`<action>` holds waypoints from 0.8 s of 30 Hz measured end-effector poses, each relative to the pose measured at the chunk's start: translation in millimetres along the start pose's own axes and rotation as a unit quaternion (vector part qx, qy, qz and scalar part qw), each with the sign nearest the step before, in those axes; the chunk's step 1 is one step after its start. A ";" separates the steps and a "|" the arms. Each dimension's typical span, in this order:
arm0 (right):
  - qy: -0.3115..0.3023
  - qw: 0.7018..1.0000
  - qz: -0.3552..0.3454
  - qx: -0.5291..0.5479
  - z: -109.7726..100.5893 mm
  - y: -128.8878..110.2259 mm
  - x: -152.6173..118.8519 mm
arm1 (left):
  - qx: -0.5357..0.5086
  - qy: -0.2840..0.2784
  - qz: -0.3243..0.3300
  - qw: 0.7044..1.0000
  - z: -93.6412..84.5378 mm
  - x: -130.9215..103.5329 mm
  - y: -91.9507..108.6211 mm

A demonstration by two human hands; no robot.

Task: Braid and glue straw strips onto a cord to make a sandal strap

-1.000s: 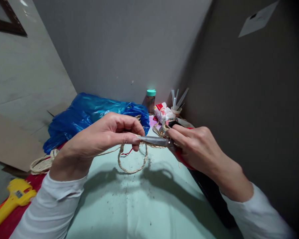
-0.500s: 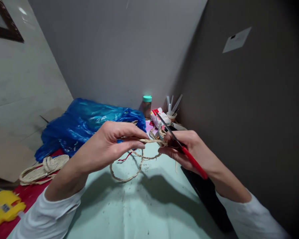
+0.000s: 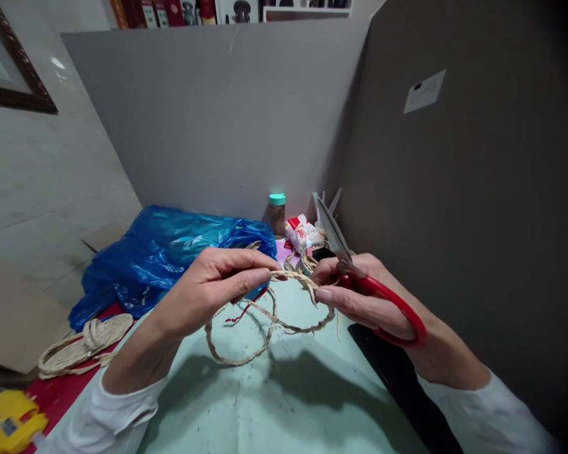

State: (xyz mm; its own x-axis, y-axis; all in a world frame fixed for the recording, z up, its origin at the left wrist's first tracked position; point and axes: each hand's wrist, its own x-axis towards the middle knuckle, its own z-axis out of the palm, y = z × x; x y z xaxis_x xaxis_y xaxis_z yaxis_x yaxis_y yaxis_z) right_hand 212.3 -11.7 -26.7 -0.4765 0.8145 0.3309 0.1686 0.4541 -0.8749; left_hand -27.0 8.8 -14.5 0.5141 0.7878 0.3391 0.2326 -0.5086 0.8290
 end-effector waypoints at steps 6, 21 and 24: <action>-0.018 0.991 0.043 0.122 0.8 8.2 -1.2 | -0.065 -0.057 -0.047 0.995 0.4 2.5 -2.6; -0.017 0.996 0.054 0.074 2.0 13.4 1.5 | -0.198 0.005 -0.100 0.975 21.5 7.6 -8.0; -0.010 0.998 0.037 0.040 1.8 12.3 2.7 | -0.169 0.016 -0.109 0.979 22.3 7.6 -8.2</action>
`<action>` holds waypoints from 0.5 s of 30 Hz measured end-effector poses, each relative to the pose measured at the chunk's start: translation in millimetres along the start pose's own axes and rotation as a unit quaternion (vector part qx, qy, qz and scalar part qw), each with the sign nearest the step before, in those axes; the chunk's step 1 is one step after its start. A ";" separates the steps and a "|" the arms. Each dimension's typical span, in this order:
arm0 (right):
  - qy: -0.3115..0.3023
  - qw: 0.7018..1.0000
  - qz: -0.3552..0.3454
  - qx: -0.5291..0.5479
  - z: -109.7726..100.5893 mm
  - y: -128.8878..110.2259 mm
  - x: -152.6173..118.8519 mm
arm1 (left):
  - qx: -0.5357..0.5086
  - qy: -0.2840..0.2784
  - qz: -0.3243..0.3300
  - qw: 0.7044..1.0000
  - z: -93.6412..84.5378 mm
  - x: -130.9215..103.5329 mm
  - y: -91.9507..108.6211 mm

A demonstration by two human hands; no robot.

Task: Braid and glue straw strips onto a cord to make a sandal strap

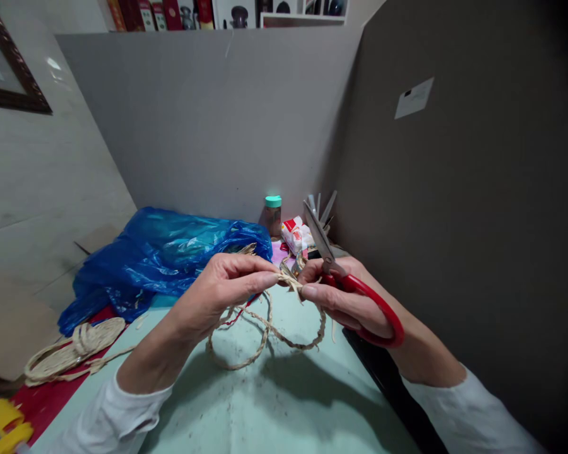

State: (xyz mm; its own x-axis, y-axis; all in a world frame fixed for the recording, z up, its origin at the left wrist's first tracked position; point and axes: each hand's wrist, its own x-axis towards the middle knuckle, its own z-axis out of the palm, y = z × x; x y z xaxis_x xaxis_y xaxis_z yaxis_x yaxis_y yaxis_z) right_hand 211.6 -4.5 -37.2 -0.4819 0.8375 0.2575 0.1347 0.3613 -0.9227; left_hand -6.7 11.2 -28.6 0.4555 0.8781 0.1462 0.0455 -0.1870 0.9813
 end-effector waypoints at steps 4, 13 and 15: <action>0.006 0.997 -0.039 -0.066 1.8 -0.8 1.5 | 0.068 0.005 0.019 0.997 -3.3 -1.7 0.7; 0.081 0.957 -0.093 -0.264 1.9 8.7 4.1 | -0.069 0.038 -0.038 0.996 -9.2 4.7 -0.3; 0.105 0.924 -0.119 -0.349 -0.3 9.8 3.2 | -0.102 0.047 -0.036 0.993 -13.0 7.3 -1.7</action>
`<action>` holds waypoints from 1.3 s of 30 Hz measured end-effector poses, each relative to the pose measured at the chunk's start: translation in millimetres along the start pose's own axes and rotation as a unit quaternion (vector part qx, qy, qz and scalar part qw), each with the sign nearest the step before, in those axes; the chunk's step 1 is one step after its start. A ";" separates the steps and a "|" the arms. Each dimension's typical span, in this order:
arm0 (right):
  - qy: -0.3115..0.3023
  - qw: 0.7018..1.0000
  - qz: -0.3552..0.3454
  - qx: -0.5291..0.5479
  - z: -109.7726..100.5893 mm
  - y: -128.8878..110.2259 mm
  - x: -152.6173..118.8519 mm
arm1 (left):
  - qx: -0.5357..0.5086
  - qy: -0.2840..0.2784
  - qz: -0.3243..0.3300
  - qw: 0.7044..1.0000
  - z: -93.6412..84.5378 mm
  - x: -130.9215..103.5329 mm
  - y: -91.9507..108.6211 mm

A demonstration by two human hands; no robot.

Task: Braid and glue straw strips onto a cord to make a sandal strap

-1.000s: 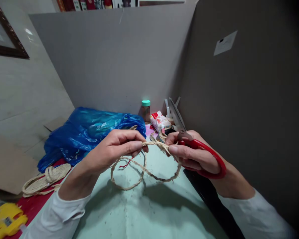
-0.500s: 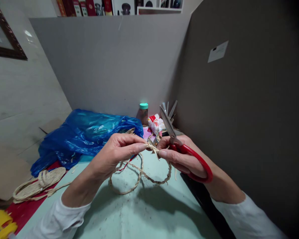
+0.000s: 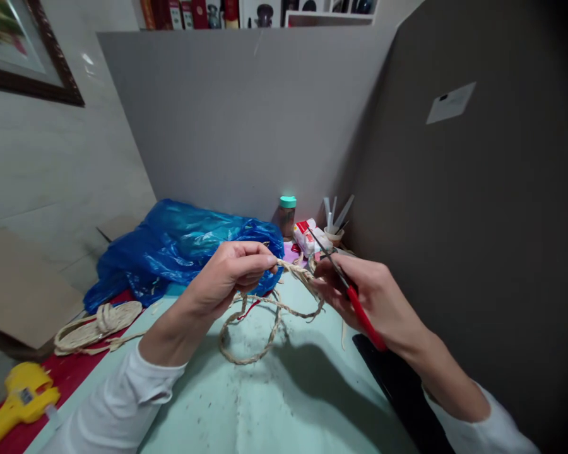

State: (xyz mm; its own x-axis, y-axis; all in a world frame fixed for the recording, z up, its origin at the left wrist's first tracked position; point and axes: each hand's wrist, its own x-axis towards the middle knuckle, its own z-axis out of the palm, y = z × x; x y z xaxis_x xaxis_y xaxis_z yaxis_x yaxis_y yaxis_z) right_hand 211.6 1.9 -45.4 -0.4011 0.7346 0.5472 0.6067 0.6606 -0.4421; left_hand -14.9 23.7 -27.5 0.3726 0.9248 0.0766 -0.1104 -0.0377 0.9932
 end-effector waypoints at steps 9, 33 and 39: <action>0.074 0.896 -0.114 -0.424 -3.0 2.3 -4.4 | -0.089 -0.010 -0.006 0.996 -14.2 -2.3 6.4; 0.077 0.866 -0.115 -0.480 0.6 3.3 -1.6 | -0.077 -0.031 -0.025 0.996 -4.8 -3.9 5.8; 0.068 0.880 -0.121 -0.454 0.7 3.7 -3.1 | -0.048 -0.042 -0.007 0.998 -1.1 -6.7 6.3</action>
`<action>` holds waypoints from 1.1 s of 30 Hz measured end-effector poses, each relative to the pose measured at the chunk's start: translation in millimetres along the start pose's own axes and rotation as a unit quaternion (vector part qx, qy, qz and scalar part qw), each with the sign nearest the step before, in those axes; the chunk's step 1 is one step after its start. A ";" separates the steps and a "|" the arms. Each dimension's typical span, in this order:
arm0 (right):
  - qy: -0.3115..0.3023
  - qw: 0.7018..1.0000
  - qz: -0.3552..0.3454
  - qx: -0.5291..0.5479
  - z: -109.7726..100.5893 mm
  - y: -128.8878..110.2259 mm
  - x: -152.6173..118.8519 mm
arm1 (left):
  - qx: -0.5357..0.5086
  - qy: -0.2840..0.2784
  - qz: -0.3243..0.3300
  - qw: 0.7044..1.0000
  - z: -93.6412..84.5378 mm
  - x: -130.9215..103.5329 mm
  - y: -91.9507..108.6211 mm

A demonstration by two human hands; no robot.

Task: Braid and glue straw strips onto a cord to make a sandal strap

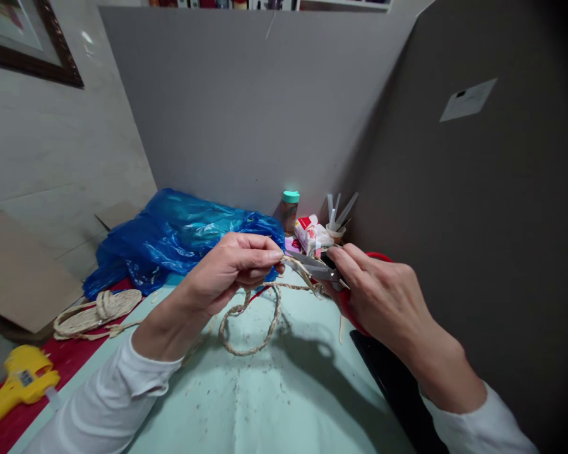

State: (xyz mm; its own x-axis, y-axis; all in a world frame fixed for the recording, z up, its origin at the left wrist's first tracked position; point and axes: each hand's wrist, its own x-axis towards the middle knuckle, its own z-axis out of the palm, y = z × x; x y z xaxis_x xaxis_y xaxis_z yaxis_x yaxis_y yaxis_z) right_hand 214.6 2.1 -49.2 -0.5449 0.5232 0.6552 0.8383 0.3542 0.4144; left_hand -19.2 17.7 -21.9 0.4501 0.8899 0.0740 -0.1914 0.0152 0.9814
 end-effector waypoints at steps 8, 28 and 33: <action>-0.007 0.998 -0.010 0.069 -0.4 3.3 -2.8 | 0.009 -0.028 0.000 1.000 1.3 -2.0 -3.4; -0.108 0.666 0.198 0.711 -19.2 9.1 2.1 | 0.343 -0.032 0.360 0.867 9.3 -14.1 5.5; -0.188 0.591 0.150 0.770 -18.9 3.5 5.1 | 0.375 0.013 0.486 0.790 12.4 -8.8 -4.7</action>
State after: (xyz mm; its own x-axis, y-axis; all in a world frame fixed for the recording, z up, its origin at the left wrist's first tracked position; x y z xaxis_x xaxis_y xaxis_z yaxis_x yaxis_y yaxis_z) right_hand 215.0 -8.7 -32.5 -0.5831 0.7743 0.2458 0.0483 0.3350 -0.9410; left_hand -11.4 4.1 -25.0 0.3882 0.3249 0.8624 0.1388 -0.9457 0.2938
